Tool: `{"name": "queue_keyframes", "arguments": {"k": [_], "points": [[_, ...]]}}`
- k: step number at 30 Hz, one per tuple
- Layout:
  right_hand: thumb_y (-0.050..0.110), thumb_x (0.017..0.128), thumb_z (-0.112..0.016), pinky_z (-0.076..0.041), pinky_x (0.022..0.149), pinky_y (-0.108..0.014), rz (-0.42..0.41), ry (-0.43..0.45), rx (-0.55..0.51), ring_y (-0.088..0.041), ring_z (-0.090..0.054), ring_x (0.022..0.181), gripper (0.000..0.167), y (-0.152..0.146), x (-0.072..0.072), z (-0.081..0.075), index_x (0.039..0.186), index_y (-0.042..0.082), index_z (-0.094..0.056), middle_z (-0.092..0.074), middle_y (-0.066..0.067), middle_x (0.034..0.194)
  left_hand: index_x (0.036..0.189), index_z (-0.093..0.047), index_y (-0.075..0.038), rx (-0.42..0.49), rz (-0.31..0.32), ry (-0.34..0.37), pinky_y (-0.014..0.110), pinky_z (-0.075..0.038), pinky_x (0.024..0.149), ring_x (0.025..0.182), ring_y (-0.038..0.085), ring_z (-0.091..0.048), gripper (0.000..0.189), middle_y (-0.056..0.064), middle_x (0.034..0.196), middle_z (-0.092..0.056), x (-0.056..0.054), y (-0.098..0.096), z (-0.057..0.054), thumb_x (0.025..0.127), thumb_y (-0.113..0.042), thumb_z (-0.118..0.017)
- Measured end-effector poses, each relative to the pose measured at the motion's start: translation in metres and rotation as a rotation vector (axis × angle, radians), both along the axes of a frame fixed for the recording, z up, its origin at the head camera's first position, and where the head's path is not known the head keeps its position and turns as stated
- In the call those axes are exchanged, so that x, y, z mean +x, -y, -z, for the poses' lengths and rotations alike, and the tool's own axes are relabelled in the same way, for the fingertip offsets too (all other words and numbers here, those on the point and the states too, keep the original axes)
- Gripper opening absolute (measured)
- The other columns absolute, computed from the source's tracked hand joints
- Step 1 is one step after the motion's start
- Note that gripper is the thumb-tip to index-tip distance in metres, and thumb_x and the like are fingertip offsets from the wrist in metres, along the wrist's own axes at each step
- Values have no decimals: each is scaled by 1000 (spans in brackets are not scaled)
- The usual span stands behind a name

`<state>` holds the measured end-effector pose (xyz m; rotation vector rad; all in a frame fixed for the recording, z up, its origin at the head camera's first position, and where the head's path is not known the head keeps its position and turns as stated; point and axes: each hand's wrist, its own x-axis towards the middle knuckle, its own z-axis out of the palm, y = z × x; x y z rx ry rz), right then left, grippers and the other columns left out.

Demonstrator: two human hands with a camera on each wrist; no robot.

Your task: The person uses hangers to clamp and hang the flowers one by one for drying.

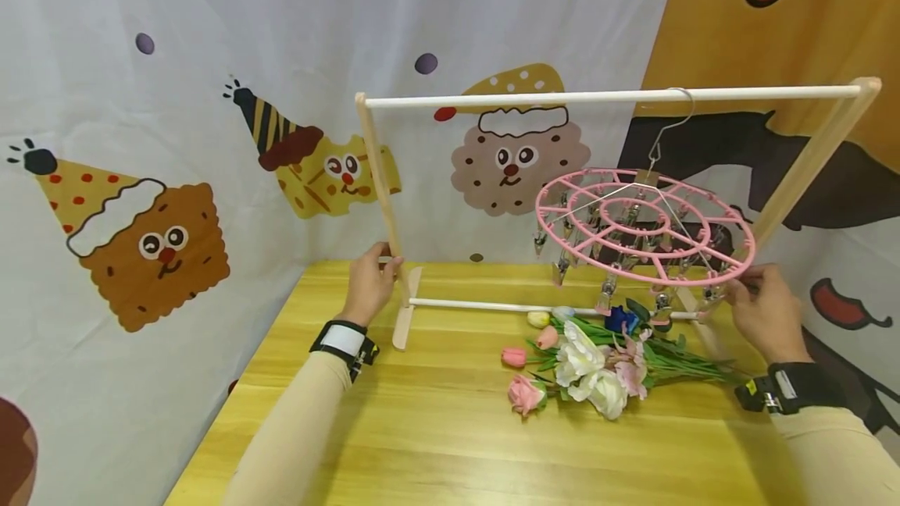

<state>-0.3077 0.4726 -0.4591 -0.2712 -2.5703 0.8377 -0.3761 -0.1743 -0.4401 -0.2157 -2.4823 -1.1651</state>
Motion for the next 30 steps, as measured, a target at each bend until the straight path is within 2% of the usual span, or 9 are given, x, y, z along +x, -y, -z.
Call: {"name": "queue_keyframes", "arguments": {"k": [6, 13, 16, 20, 26, 28, 30], "points": [[18, 124, -49, -57, 96, -83, -43, -19, 13, -70, -70, 125, 45, 10, -1, -2, 153, -17, -44, -60, -52, 148, 138, -70, 8, -25, -19, -20, 59, -74, 95, 121, 50, -84, 27, 32, 136, -78, 3, 12, -3, 119, -10, -67], [21, 125, -48, -52, 101, -89, -56, 2, -15, -73, -64, 135, 47, 23, 2, -3, 156, -14, -42, -52, -52, 160, 139, -69, 7, -14, -22, 13, 59, -74, 97, 123, 50, -83, 26, 31, 135, -77, 7, 28, -3, 120, -10, -65], [19, 125, -49, -54, 101, -90, -77, -21, -12, -72, -67, 132, 44, 33, 2, 0, 153, -13, -44, -53, -51, 160, 140, -68, 7, -33, -37, 6, 61, -73, 98, 123, 51, -83, 27, 32, 136, -77, 10, 38, -2, 120, -10, -65], [18, 124, -52, -57, 97, -87, -94, -48, -1, -69, -70, 128, 41, 44, -1, 3, 150, -13, -46, -56, -50, 157, 140, -68, 8, -64, -62, -9, 63, -72, 99, 124, 54, -82, 27, 34, 137, -76, 13, 50, -1, 120, -10, -65], [17, 124, -53, -63, 98, -82, -122, -33, -29, -71, -69, 129, 41, 59, -1, 6, 151, -12, -46, -55, -49, 160, 138, -68, 8, -89, -90, -14, 64, -72, 99, 123, 54, -82, 27, 35, 138, -76, 18, 66, 1, 121, -13, -64], [16, 123, -55, -66, 94, -78, -133, -36, -29, -71, -70, 128, 40, 64, -1, 6, 151, -12, -46, -56, -49, 159, 137, -69, 8, -96, -98, -16, 64, -72, 98, 122, 54, -82, 27, 36, 137, -76, 21, 70, 1, 121, -13, -63], [15, 122, -56, -71, 85, -67, -145, -48, -21, -71, -72, 125, 39, 68, -2, 6, 149, -12, -47, -57, -50, 156, 137, -69, 8, -93, -98, -19, 64, -72, 98, 121, 55, -82, 27, 37, 135, -76, 24, 74, 0, 121, -12, -63]]}}
